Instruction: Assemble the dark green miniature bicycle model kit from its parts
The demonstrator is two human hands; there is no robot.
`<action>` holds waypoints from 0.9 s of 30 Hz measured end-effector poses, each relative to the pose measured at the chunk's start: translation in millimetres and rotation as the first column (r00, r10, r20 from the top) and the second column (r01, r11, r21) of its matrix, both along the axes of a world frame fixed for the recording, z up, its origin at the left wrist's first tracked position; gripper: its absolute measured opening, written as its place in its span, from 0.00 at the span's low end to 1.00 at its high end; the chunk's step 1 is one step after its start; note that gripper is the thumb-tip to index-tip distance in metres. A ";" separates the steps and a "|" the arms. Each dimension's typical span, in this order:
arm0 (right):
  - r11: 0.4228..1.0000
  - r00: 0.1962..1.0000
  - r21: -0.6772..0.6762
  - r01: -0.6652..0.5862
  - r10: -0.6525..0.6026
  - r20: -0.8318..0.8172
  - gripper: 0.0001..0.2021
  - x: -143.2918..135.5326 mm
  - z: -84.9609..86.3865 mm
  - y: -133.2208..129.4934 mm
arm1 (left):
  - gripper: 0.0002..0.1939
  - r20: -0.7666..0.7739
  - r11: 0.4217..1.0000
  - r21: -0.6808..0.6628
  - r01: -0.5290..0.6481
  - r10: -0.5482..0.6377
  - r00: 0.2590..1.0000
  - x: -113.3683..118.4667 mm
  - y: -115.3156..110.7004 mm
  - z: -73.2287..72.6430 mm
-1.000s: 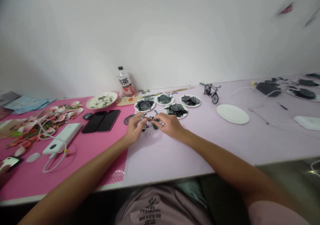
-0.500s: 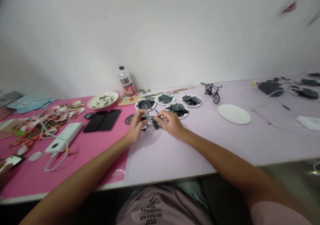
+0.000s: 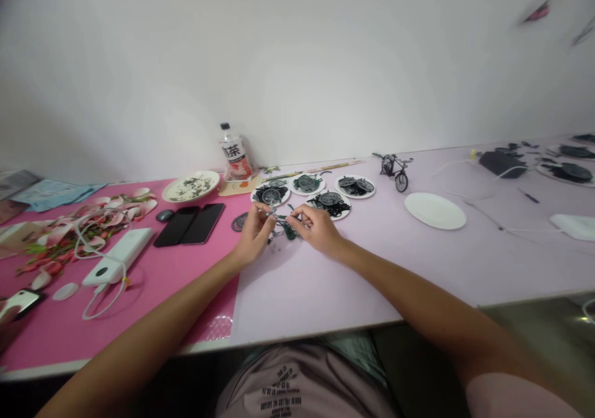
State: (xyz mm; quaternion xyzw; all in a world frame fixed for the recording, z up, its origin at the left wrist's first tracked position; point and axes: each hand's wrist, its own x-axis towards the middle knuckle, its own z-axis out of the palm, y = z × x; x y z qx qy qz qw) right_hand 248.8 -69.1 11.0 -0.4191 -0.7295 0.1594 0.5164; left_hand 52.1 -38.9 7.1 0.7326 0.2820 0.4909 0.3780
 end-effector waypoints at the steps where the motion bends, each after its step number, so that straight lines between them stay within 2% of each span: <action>1: 1.000 1.000 0.003 0.002 -0.002 0.003 0.15 0.0 -0.2 0.0 | 0.16 -0.002 1.000 0.002 -0.010 0.010 1.000 -0.4 0.5 -0.5; 5: 1.000 1.000 0.022 0.007 -0.008 0.007 0.14 0.3 -1.7 0.8 | 0.16 -0.007 1.000 0.007 -0.013 0.013 1.000 -1.0 1.1 -2.2; 10: 0.998 0.999 0.056 0.041 -0.041 -0.010 0.14 0.8 -3.6 2.4 | 0.16 -0.007 0.998 -0.013 0.058 -0.058 0.998 0.0 0.9 -1.0; 13: 0.989 0.995 0.114 0.096 -0.094 -0.021 0.14 2.2 -3.7 3.8 | 0.14 -0.062 0.990 0.117 -0.083 0.091 0.994 -0.1 3.1 0.4; 15: 0.976 0.992 0.175 0.126 -0.124 -0.022 0.14 3.9 -3.4 5.2 | 0.13 -0.062 0.958 0.209 -0.194 0.211 0.975 -0.6 5.4 1.0; 17: 0.961 0.989 0.236 0.145 -0.145 -0.017 0.13 5.5 -3.1 6.6 | 0.12 -0.058 0.933 0.256 -0.255 0.278 0.959 -1.4 7.0 1.6; 21: 0.948 0.986 0.275 0.158 -0.164 0.000 0.15 7.1 -3.1 8.0 | 0.07 -0.100 0.907 0.302 -0.292 0.335 0.937 -2.1 5.4 4.3; 27: 0.967 0.985 0.205 0.149 -0.164 0.061 0.17 7.7 -3.5 7.3 | 0.06 -0.096 0.910 0.264 -0.321 0.356 0.930 -0.7 2.1 7.1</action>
